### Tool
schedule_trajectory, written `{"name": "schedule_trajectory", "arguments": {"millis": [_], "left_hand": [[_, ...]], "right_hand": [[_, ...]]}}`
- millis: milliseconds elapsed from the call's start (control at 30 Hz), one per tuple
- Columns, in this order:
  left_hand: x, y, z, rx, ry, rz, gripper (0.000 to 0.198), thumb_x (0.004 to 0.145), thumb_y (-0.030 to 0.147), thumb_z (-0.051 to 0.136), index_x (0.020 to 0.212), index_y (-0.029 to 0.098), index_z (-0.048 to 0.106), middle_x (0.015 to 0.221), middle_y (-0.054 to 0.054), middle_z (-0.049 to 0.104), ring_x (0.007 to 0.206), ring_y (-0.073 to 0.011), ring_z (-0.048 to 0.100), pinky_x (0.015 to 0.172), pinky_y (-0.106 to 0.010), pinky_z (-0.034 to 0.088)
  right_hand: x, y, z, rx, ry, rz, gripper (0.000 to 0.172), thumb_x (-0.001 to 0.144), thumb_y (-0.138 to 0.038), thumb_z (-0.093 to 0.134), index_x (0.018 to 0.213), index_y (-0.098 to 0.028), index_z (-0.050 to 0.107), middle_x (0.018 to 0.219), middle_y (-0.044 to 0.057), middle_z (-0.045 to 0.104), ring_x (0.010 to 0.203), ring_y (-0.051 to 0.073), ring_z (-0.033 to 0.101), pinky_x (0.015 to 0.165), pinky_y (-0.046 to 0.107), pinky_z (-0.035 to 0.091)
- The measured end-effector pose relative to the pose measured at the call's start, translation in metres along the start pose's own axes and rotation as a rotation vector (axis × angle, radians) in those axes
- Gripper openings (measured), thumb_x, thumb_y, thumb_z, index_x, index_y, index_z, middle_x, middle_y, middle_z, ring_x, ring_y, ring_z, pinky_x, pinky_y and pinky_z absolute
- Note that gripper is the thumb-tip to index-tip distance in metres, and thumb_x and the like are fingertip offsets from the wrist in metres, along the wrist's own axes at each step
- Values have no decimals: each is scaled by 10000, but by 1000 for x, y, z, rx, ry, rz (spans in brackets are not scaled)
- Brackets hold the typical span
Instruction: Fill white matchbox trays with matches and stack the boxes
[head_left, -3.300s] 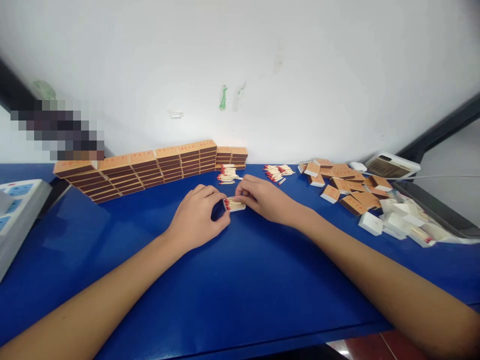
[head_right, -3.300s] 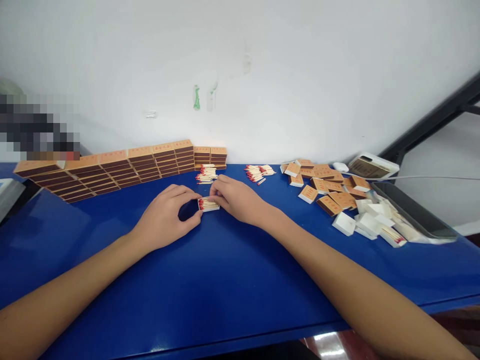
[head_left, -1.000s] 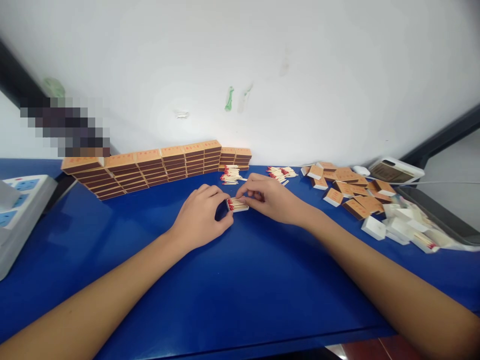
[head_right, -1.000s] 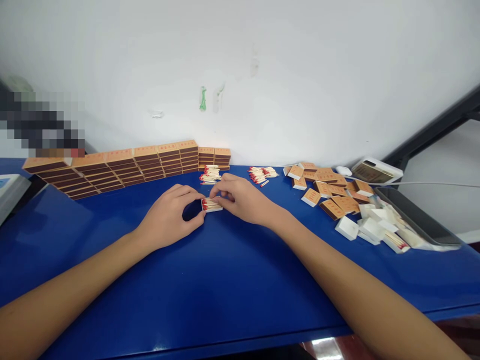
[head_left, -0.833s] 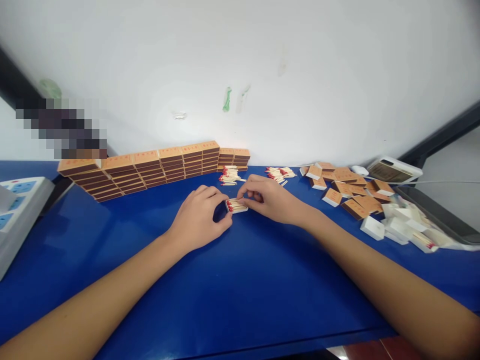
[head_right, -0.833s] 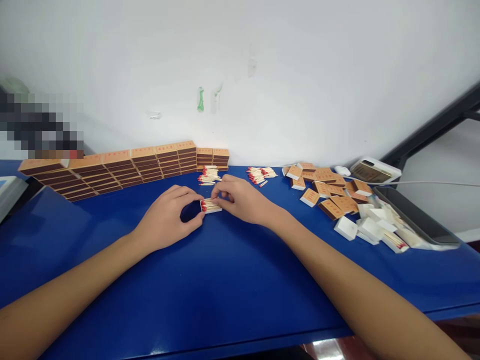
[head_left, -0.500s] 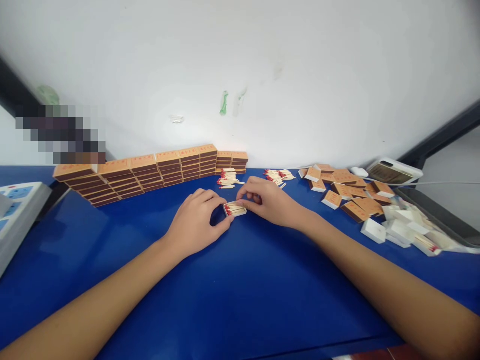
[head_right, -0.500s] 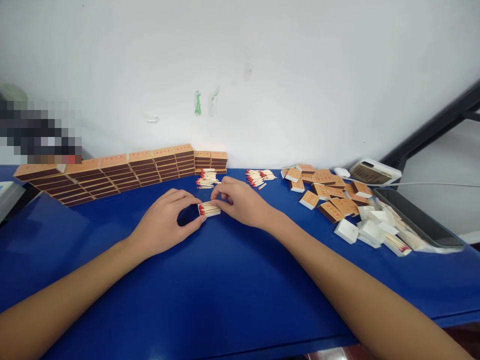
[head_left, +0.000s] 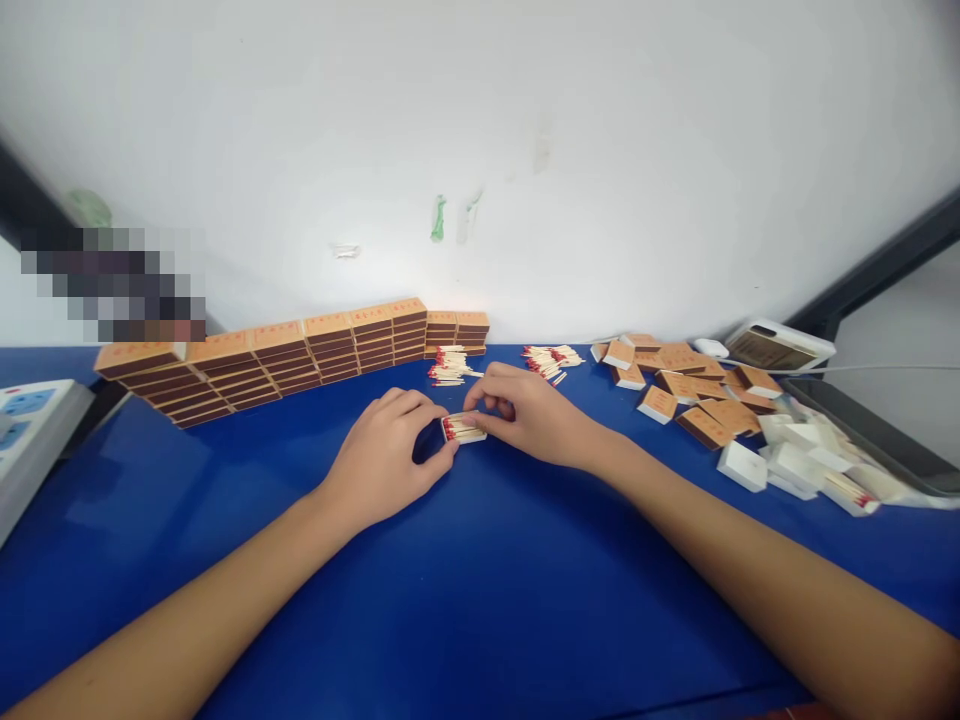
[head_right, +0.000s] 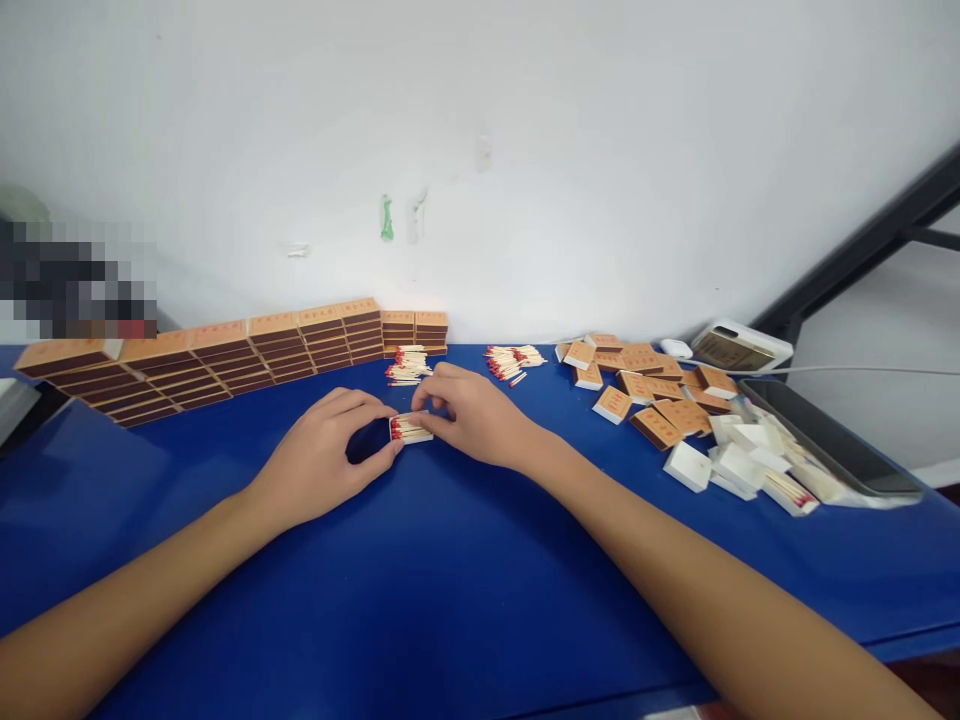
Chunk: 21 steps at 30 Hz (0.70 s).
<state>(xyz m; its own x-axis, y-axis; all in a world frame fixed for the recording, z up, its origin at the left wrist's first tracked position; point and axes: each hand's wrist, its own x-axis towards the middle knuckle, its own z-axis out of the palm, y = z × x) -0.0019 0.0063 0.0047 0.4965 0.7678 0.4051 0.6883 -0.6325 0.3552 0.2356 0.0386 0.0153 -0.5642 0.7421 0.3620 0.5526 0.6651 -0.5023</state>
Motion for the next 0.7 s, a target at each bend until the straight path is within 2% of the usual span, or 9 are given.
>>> {"name": "schedule_trajectory", "arguments": {"millis": [200,333,400,467,533,600,700], "left_hand": [[-1,0,0,-18,10,-7,186,968,318,666,1115,232,740,1098,-61,750,1047,-277,640,925,-478,554],[-1,-1,0,-23,22,-2,190,975,320,659,1128,243,741,1107,-63,748,1048,-278,648,936,-481,556],[-2,0,0,-33,28,0,192,978,326,658,1129,241,741,1105,-68,750,1047,-279,652,932,-483,558],[-2,0,-1,-47,22,-2,193,978,329,661,1128,239,742,1107,-72,751,1052,-280,654,919,-481,561],[-2,1,-2,-58,17,-4,194,980,331,664,1129,235,743,1113,-74,750,1059,-278,652,920,-481,561],[-2,1,-3,-62,15,-4,208,979,337,670,1140,227,742,1121,-76,747,1062,-276,648,932,-485,560],[-2,0,-3,-46,12,-4,243,967,352,689,1167,223,738,1142,-85,737,1062,-281,645,944,-498,561]], "right_hand": [[-2,-3,1,-1,12,-11,65,992,-235,684,943,-204,715,871,16,556,800,157,553,717,285,438],[1,4,-4,-42,49,20,88,978,-247,676,916,-202,719,869,22,595,762,153,550,710,289,429],[8,14,-10,-59,160,136,134,964,-277,673,869,-193,714,820,20,622,726,154,541,700,293,417],[20,26,-18,-32,316,337,207,957,-331,663,817,-182,700,749,15,630,697,157,536,680,295,404],[37,36,-24,43,416,549,304,964,-408,648,772,-175,685,682,8,612,666,156,528,645,291,387],[55,43,-28,123,413,697,393,946,-484,676,702,-176,656,606,-11,557,617,143,497,601,287,357],[78,47,-26,191,368,784,454,842,-493,810,598,-189,578,525,-42,464,560,117,438,552,276,315]]}}
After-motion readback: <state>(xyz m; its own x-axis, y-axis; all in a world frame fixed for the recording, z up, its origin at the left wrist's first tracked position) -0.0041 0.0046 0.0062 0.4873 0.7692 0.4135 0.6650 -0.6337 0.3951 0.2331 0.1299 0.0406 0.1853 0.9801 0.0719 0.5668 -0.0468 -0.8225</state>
